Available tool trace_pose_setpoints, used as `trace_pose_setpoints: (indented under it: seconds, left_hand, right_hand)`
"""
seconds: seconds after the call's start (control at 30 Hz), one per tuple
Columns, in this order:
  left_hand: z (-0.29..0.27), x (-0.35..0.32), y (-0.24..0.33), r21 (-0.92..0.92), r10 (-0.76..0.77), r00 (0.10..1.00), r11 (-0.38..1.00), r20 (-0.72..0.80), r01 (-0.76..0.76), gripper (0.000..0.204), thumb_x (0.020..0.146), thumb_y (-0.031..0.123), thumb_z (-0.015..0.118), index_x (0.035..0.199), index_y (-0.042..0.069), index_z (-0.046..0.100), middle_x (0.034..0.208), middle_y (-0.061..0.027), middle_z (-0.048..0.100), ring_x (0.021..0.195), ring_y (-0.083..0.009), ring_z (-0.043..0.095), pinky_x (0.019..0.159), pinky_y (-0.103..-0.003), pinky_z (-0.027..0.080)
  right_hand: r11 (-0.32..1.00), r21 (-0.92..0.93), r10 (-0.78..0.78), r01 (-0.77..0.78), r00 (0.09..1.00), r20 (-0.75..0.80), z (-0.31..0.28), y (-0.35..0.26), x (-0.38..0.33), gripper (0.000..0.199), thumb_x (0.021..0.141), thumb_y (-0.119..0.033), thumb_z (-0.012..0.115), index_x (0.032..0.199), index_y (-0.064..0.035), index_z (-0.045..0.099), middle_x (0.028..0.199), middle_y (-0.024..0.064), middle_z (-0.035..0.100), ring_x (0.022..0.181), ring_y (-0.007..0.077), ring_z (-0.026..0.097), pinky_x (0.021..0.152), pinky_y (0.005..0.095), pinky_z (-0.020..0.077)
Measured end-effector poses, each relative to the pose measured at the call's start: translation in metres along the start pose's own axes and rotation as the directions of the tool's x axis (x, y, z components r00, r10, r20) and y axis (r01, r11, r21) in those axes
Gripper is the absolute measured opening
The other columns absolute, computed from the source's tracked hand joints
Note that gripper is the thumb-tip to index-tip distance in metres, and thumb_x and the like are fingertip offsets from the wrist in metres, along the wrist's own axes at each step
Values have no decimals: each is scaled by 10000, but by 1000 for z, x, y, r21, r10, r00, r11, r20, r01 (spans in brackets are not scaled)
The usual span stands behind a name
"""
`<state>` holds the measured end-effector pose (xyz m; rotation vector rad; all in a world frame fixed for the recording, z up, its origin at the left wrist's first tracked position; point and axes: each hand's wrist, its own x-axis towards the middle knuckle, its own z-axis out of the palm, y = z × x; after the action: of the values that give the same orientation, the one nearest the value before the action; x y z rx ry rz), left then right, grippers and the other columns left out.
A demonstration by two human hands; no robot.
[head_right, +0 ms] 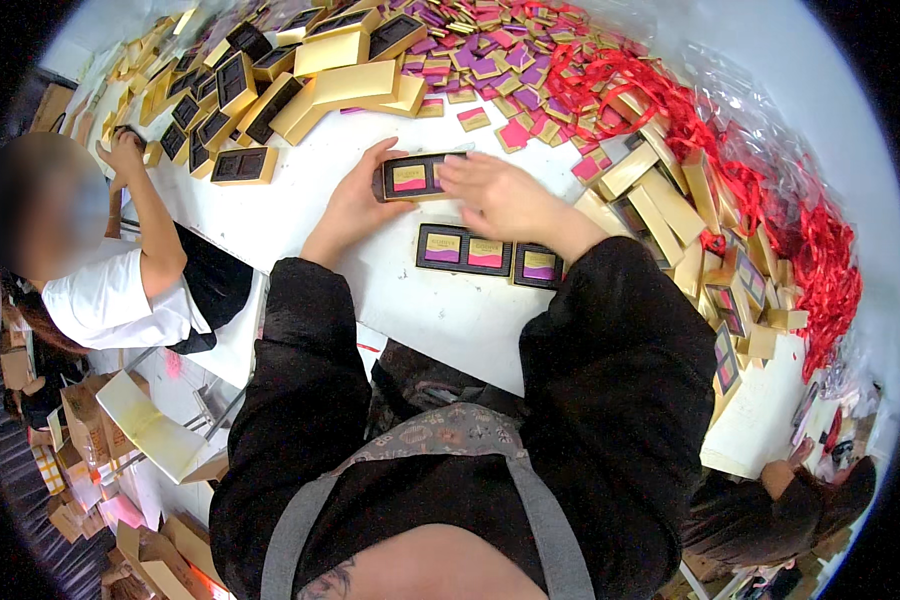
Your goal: The person assembles makeup compacts by placing colored inserts into black trays and then inserting the trays into gold boxes. They handle the components one at a time, arranging them on a table with other materials like red ribbons.
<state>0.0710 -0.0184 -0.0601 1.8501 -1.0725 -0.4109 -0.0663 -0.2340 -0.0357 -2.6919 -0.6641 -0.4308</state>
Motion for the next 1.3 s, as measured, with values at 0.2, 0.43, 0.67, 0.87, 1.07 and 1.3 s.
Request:
trace_pose_setpoints:
  seconds: [0.2,0.43,0.67,0.87,1.07,1.3]
  left_hand:
    - [-56,65,7,617,443,864,756,-237,-218,778,735,103,716,1431,151,372,1298,-109,540,1127,-287,523,1012,-373,401]
    - [-64,94,27,824,378,926,519,19,-228,814,685,27,665,1422,250,401,1174,-60,554,1034,-267,525,882,-377,442]
    - [20,37,13,-126,13,990,992,-137,-31,713,710,106,750,1296,55,347,1159,-149,509,1070,-239,540,918,-358,472]
    - [16,20,11,145,39,998,989,-41,-32,648,670,128,806,1252,52,531,1208,-141,549,1120,-307,513,1000,-378,408]
    - [12,22,8,117,-28,994,993,103,16,699,672,156,829,1297,85,526,1240,-126,547,1198,-298,475,1047,-365,370]
    - [10,23,9,127,109,987,984,122,-124,804,660,176,817,1378,119,459,1181,-117,606,1097,-311,519,993,-409,396]
  right_hand:
    - [997,-17,-71,69,989,-129,3,-21,-5,262,742,-137,692,956,14,695,1012,142,689,1021,272,638,958,401,481]
    - [922,178,355,-345,935,-23,-13,-48,-15,176,756,-193,715,711,-29,673,845,123,691,810,256,661,749,362,524]
    - [742,-394,424,-543,835,-351,15,65,-14,217,806,-284,646,815,-67,652,657,87,622,628,286,643,608,423,534]
    - [864,85,495,-496,808,-320,-8,30,8,149,837,-200,626,900,-76,680,835,115,648,771,281,646,669,394,531]
    - [936,150,350,-318,882,-316,31,17,28,176,816,-153,674,980,-102,711,831,92,638,820,292,625,691,398,512]
    - [979,45,202,-197,961,-189,19,0,21,165,806,-211,690,834,-49,677,859,85,578,831,273,590,726,402,489]
